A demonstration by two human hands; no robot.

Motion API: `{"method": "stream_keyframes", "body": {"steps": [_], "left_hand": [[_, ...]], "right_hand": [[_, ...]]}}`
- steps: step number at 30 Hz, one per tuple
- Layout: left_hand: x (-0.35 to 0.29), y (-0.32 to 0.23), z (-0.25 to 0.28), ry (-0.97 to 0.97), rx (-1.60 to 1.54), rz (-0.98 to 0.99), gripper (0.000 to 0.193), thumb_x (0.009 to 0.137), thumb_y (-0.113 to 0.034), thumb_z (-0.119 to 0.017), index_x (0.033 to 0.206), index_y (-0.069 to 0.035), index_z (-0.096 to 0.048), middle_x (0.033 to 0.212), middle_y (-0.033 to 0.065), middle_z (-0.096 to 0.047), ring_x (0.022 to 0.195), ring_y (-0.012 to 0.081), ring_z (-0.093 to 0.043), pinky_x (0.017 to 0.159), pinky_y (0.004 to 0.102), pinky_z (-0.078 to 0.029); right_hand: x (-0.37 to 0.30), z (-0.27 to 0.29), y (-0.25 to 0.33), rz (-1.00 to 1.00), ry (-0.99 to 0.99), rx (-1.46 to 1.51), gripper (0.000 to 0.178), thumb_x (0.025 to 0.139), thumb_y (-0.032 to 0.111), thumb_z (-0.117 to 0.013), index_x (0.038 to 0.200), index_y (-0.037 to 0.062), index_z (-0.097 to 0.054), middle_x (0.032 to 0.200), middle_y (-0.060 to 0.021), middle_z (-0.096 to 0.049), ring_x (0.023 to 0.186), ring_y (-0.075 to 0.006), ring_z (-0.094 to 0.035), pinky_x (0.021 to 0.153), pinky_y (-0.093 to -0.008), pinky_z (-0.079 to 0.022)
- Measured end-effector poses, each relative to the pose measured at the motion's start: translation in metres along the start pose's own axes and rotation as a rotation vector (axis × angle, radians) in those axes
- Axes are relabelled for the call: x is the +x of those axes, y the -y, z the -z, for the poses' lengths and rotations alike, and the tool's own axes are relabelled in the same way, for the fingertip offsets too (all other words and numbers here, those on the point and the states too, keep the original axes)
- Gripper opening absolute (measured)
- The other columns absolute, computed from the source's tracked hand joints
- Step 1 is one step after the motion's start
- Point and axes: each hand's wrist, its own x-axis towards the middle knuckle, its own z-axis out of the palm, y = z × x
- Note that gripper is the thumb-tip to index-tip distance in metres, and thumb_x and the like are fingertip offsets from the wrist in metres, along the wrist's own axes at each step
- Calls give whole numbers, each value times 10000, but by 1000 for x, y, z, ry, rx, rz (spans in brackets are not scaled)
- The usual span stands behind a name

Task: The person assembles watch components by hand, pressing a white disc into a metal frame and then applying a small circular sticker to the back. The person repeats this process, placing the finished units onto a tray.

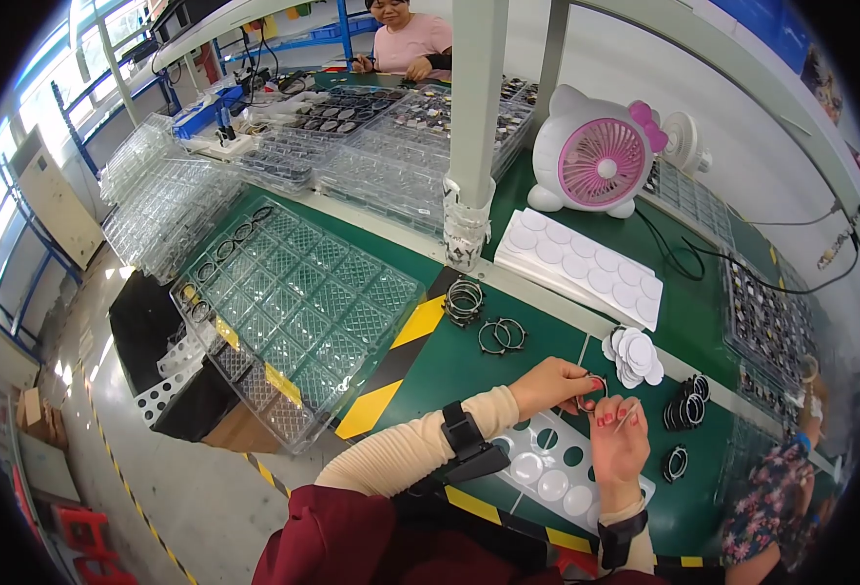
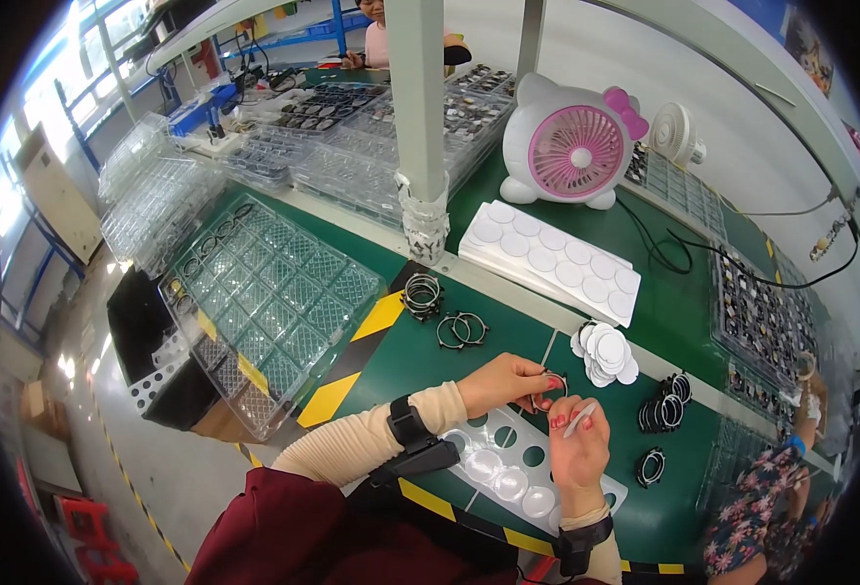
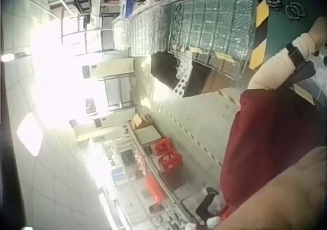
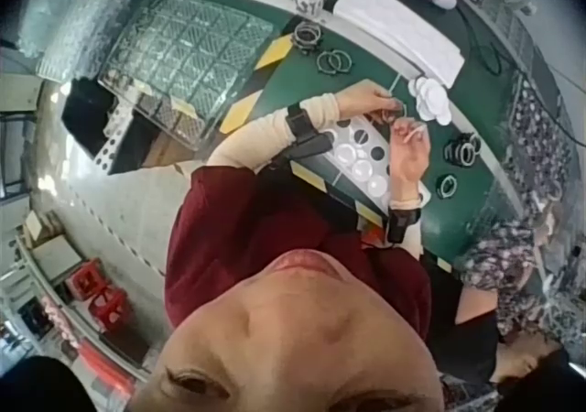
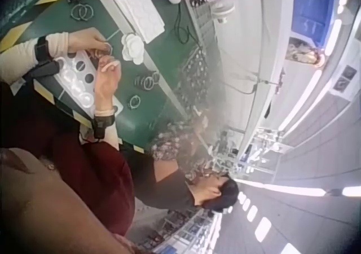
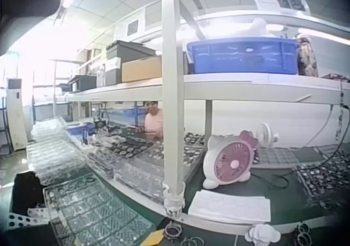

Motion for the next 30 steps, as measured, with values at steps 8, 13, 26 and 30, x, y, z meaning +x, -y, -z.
{"method": "stream_keyframes", "body": {"steps": [8,13,26,30], "left_hand": [[5,6,5,-59,-8,3,245,851,-243,-579,786,-13,-635,670,14,-578,566,68,-534,533,193,-473],[4,5,6,-82,-24,9,253,846,-243,-584,763,-8,-630,638,13,-550,542,74,-529,507,197,-474],[3,3,6,-67,-36,23,238,849,-229,-578,791,-4,-635,654,10,-559,550,74,-529,510,196,-476],[3,3,6,-74,-58,19,239,848,-229,-577,791,-4,-635,654,14,-561,554,78,-534,514,195,-476]], "right_hand": [[-1,-5,0,18,-23,-89,163,835,217,-532,829,81,-443,793,-63,-458,826,-183,-450,959,-393,-289],[0,-2,1,20,-78,-109,201,833,228,-542,827,48,-452,858,-98,-503,902,-205,-474,1004,-396,-265],[0,-4,1,10,-97,-122,233,828,240,-554,822,31,-451,865,-103,-510,910,-204,-477,996,-381,-275],[0,-4,1,27,-115,-144,244,828,249,-558,844,24,-463,882,-108,-515,913,-203,-476,982,-371,-282]]}}
